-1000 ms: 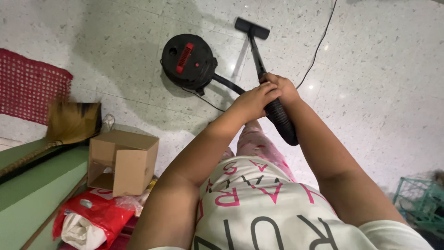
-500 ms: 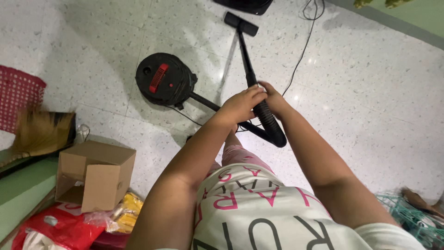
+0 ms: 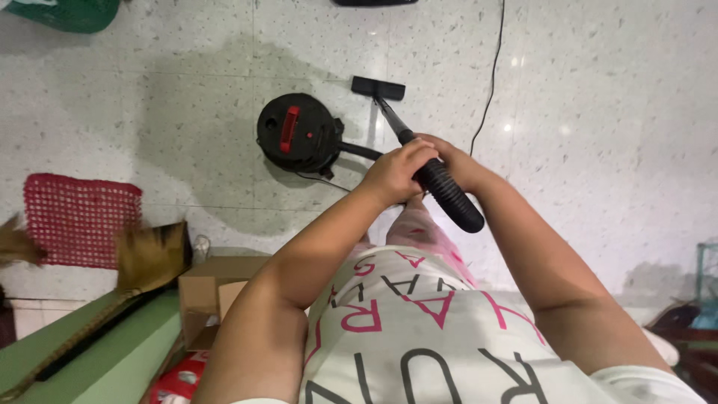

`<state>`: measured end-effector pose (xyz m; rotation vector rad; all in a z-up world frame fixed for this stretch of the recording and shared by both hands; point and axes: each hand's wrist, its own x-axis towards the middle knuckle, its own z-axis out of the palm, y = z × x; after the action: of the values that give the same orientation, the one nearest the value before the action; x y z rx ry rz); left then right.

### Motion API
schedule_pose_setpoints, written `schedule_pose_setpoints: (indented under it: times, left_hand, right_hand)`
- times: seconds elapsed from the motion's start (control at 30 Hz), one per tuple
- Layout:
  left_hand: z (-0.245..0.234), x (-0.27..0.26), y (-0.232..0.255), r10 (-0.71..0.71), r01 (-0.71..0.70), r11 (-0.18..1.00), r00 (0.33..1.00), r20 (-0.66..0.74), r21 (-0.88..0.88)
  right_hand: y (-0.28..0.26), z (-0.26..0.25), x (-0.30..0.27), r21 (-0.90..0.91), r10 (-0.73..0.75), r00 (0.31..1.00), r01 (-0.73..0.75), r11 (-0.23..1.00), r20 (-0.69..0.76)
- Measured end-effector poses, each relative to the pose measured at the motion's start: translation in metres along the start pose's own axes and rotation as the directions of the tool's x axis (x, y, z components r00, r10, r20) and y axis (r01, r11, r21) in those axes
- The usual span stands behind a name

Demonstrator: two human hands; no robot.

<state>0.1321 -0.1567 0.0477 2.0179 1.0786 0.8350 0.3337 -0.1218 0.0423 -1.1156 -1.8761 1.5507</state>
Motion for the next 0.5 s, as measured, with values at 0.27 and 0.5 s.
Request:
schedule_pose_setpoints:
  times: [0.27, 0.5]
  left_hand:
    - [-0.025, -0.057, -0.004, 0.097, -0.099, 0.995, 0.994, -0.044, -0.034]
    - [-0.026, -0.022, -0.038, 0.096, -0.096, 0.991, 0.995, -0.007, -0.096]
  right_hand:
    - [-0.015, 0.072, 0.005, -0.087, 0.294, 0.949, -0.304, 0.949, -0.115]
    - [-0.023, 0.054, 0.044, -0.082, 0.327, 0.92, -0.351, 0.933, -0.216]
